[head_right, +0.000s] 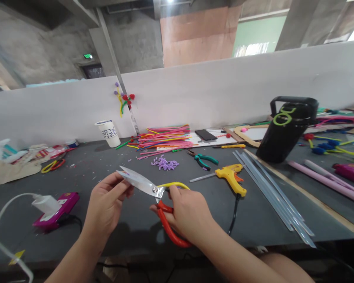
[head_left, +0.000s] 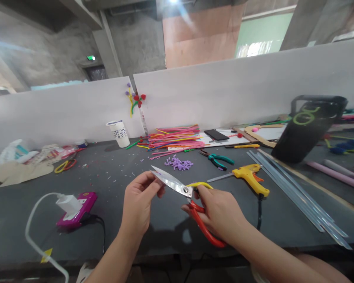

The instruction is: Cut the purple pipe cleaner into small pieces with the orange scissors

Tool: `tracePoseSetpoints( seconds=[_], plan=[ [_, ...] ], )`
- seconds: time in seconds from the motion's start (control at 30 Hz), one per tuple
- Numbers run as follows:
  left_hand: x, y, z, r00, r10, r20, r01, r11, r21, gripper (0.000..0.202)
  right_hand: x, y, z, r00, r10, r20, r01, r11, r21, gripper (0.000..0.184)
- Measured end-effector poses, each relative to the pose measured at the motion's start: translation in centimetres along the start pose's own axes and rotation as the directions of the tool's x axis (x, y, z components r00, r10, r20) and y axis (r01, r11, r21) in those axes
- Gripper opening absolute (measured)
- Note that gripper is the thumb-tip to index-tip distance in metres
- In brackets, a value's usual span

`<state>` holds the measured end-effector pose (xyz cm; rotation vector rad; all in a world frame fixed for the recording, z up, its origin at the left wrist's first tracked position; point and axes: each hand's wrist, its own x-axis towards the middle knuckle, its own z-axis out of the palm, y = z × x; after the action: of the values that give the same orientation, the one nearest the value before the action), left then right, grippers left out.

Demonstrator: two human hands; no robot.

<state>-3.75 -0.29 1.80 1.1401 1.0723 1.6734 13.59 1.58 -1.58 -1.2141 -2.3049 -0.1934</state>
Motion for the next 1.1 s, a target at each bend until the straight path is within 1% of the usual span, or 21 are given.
tracePoseSetpoints(
  seconds=[0.37, 0.6, 0.87, 1.1],
  plan=[
    [0.08, 0.18, -0.45, 1.000, -0.004, 0.014, 0.004, 1.000, 0.009, 0.003, 0.06, -0.14, 0.08, 0.999, 0.016, 0.027, -0.017, 1.000, 0.006, 0.038],
    [0.10, 0.38, -0.37, 1.000, 0.006, 0.030, -0.005, 1.000, -0.023, 0.004, -0.04, -0.21, -0.23, 0.999, 0.004, 0.034, -0.004, 1.000, -0.002, 0.041],
    [0.13, 0.29, -0.47, 0.999, -0.022, 0.036, 0.025, 0.997, -0.072, 0.003, -0.06, -0.16, -0.52, 0.996, 0.014, 0.085, -0.018, 0.999, 0.048, 0.042],
    [0.19, 0.10, -0.53, 0.998, -0.051, 0.025, 0.053, 0.994, -0.098, 0.004, 0.10, -0.18, -0.90, 0.994, 0.011, 0.106, -0.016, 0.999, 0.045, 0.043]
  ],
)
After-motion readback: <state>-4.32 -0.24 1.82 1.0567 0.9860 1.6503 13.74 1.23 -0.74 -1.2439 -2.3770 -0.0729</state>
